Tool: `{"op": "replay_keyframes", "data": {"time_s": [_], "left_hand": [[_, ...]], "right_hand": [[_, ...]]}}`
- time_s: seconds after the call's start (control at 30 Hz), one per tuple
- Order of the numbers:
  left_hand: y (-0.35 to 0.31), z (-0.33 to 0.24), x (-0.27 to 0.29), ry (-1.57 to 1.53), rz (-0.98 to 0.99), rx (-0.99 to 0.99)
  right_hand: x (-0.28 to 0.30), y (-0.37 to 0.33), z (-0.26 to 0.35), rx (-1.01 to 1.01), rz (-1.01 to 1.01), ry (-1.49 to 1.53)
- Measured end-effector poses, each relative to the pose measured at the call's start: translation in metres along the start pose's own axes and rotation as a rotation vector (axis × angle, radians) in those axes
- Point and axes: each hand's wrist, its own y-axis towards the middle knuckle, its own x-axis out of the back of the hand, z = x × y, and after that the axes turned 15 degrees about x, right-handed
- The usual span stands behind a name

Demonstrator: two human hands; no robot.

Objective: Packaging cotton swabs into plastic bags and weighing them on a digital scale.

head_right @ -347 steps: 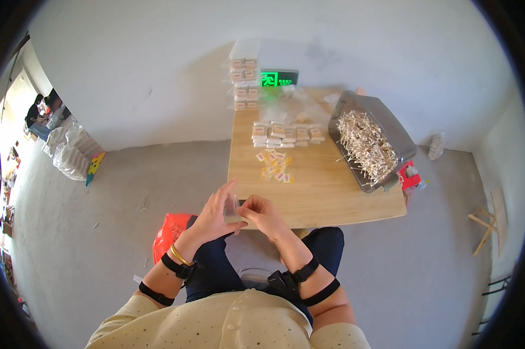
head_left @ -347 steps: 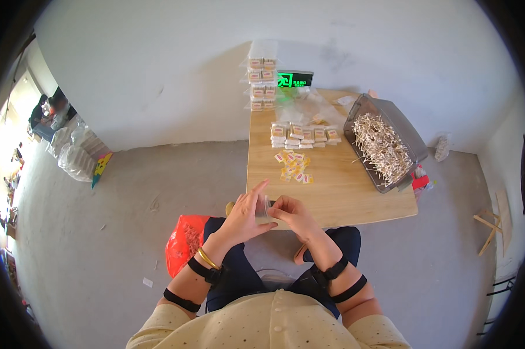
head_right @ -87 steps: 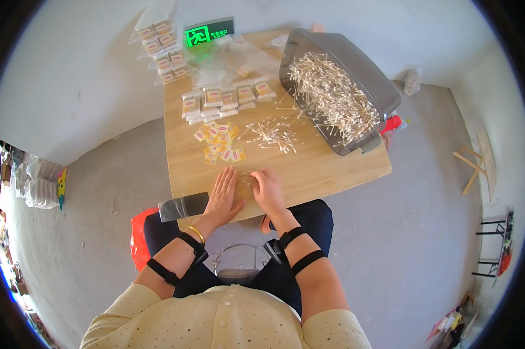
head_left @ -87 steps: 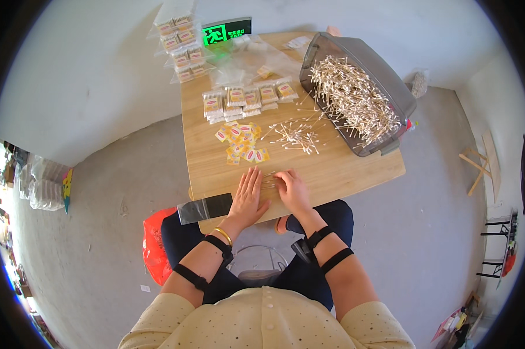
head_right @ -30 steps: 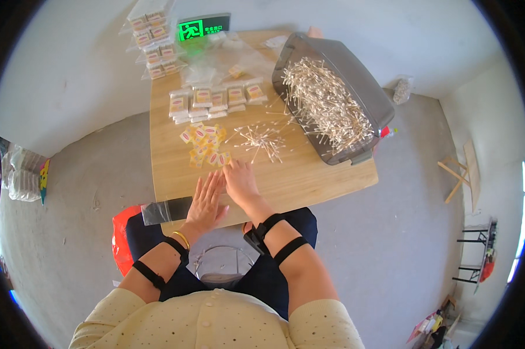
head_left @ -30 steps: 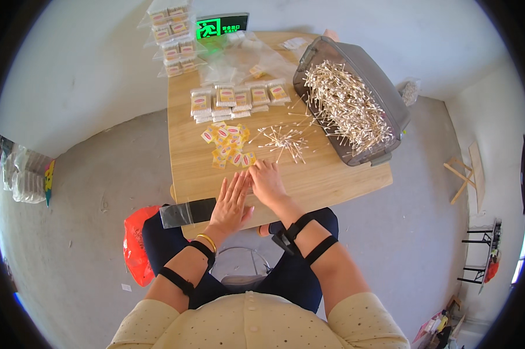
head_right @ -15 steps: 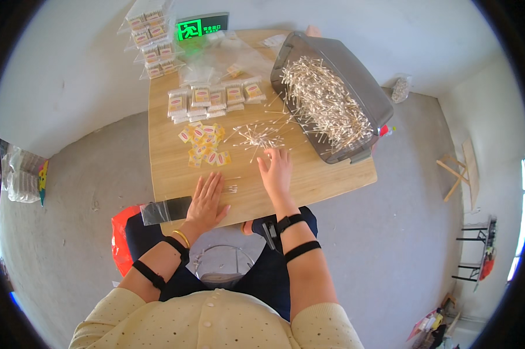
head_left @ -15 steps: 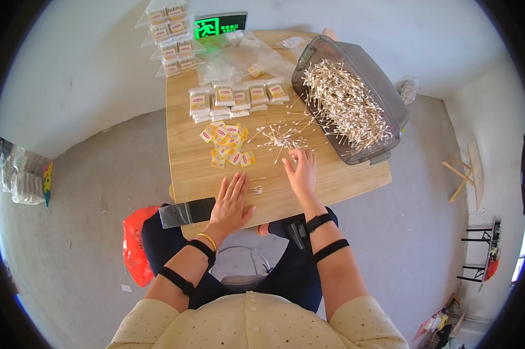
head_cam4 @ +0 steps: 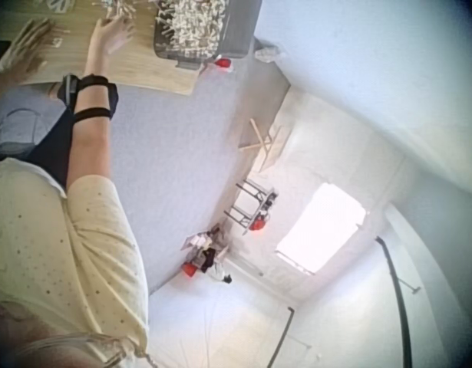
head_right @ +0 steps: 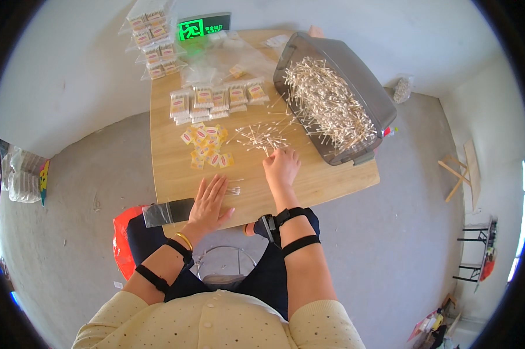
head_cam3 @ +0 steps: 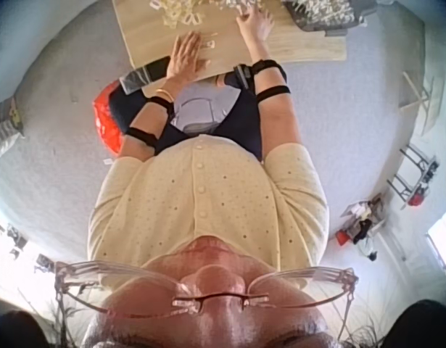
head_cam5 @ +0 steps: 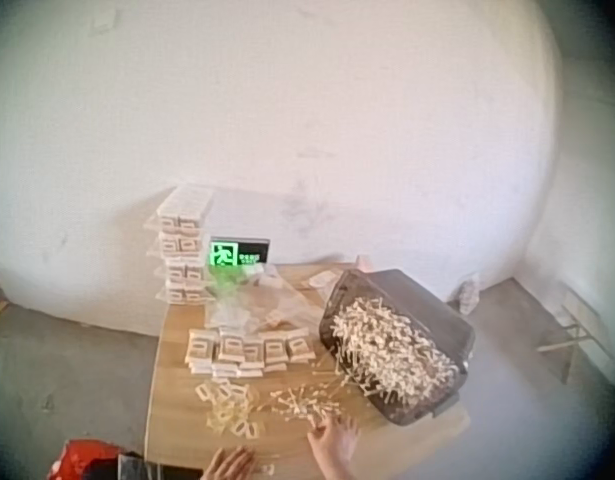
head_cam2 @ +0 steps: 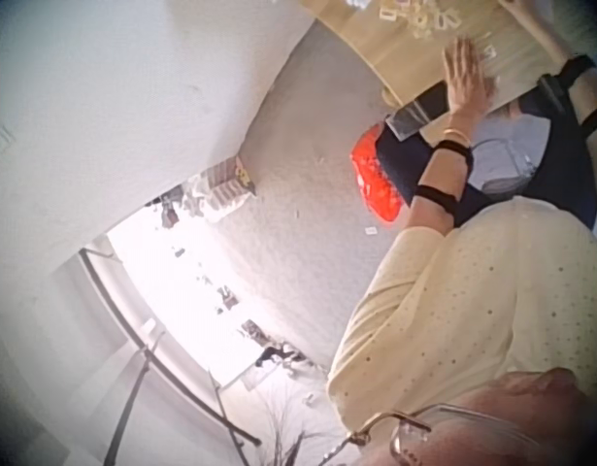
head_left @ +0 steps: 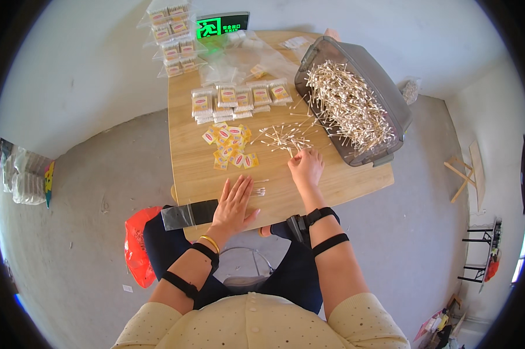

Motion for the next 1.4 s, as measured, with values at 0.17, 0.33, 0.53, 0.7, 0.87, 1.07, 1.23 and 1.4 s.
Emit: {"op": "replay_keyframes", "data": {"time_s": [0.17,0.33,0.53,0.7,0.87,1.07,1.23,1.4], "left_hand": [[-0.002,0.0,-0.001,0.016,-0.028,0.011],[0.001,-0.002,-0.003,0.027,-0.027,0.008],[0.001,0.0,-0.008,0.045,-0.05,-0.002],[-0.001,0.0,-0.005,0.0,-0.038,0.006],[0.0,0.001,-0.006,0.031,-0.029,0.02],[0.0,0.001,-0.006,0.012,-0.029,0.03],[0.001,-0.001,-0.006,0.05,-0.019,0.024],[0.0,0.001,-0.004,0.046,-0.019,0.031]], "right_hand": [[0.01,-0.018,0.005,0.197,0.038,0.201],[-0.001,-0.018,0.027,0.509,0.069,0.244],[-0.003,-0.03,0.056,0.646,0.131,0.334],[0.009,-0.015,0.014,0.41,-0.103,0.248],[0.005,0.004,-0.012,0.095,-0.142,0.044],[-0.01,0.01,-0.024,-0.03,-0.014,0.1],[0.001,0.011,-0.035,0.035,-0.09,0.213],[0.026,0.016,-0.034,-0.317,0.199,0.734]]}}
